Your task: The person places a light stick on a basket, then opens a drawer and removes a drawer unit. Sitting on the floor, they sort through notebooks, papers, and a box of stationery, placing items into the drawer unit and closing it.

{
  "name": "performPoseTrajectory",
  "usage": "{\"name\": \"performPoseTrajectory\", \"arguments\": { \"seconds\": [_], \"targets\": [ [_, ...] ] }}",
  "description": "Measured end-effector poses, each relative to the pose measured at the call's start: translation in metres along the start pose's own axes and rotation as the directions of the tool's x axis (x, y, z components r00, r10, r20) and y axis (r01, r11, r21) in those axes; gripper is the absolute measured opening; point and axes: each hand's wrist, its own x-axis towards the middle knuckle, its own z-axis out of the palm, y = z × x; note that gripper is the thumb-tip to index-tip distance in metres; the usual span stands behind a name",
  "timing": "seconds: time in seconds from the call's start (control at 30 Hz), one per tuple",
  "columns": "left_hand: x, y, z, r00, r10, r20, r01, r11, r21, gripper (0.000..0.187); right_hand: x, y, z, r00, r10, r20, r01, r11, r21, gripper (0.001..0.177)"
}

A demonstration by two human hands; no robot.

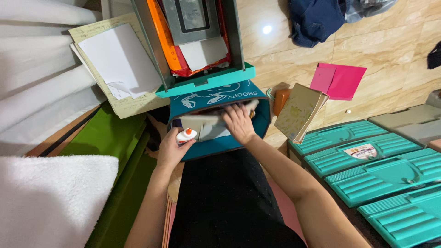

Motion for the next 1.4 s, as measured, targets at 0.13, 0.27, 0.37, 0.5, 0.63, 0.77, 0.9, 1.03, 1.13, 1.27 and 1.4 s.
{"name": "performPoseTrajectory", "arguments": {
  "seconds": [0.13,0.27,0.37,0.5,0.63,0.77,0.9,1.03,1.13,1.27,1.4],
  "targets": [
    [-0.004,-0.004,-0.006,0.999,0.030,-0.022,-0.032,0.997,-0.067,0.043,-0.024,-0.003,-0.008,0.941,-0.117,0.317,0.064,0.983,0.172,0.022],
    [-0.014,-0.020,-0.006,0.998,0.005,-0.068,-0.017,0.984,-0.178,0.044,-0.019,0.001,-0.028,0.915,-0.183,0.360,0.073,0.952,0.297,0.032],
    [-0.016,-0.044,-0.006,0.987,-0.069,-0.148,0.014,0.938,-0.346,0.045,0.008,0.007,-0.054,0.851,-0.155,0.501,0.012,0.961,0.276,0.035],
    [-0.015,-0.076,-0.021,0.939,-0.078,-0.334,-0.159,0.765,-0.624,0.046,0.043,0.037,-0.111,0.987,-0.158,0.001,0.135,0.847,0.514,0.037],
    [-0.009,-0.077,-0.045,0.893,-0.122,-0.433,-0.215,0.729,-0.650,0.044,0.083,0.079,-0.193,0.864,0.110,0.492,-0.402,0.738,0.542,0.043],
    [-0.002,-0.069,-0.049,0.892,-0.071,-0.446,-0.223,0.790,-0.571,0.046,0.107,0.107,-0.244,0.914,0.217,0.341,-0.395,0.295,0.870,0.034],
    [0.000,-0.058,-0.032,0.921,-0.088,-0.380,-0.159,0.805,-0.572,0.046,0.138,0.124,-0.226,0.922,0.378,0.080,-0.147,0.150,0.978,0.047],
    [-0.003,-0.037,-0.019,0.940,-0.029,-0.339,-0.161,0.841,-0.517,0.045,0.193,0.138,-0.137,0.892,0.452,0.008,-0.036,0.053,0.998,0.051],
    [-0.001,-0.020,-0.013,0.958,-0.004,-0.286,-0.148,0.849,-0.507,0.044,0.238,0.129,-0.069,0.877,0.462,-0.130,-0.100,0.440,0.893,0.099],
    [0.004,-0.010,-0.015,0.974,0.033,-0.223,-0.130,0.891,-0.434,0.042,0.228,0.090,-0.053,0.938,0.265,-0.224,-0.165,0.908,0.385,0.071],
    [0.005,-0.010,-0.018,0.976,0.032,-0.217,-0.106,0.934,-0.340,0.041,0.161,0.057,-0.071,0.908,-0.107,0.405,-0.371,0.240,0.897,0.014]
  ]
}}
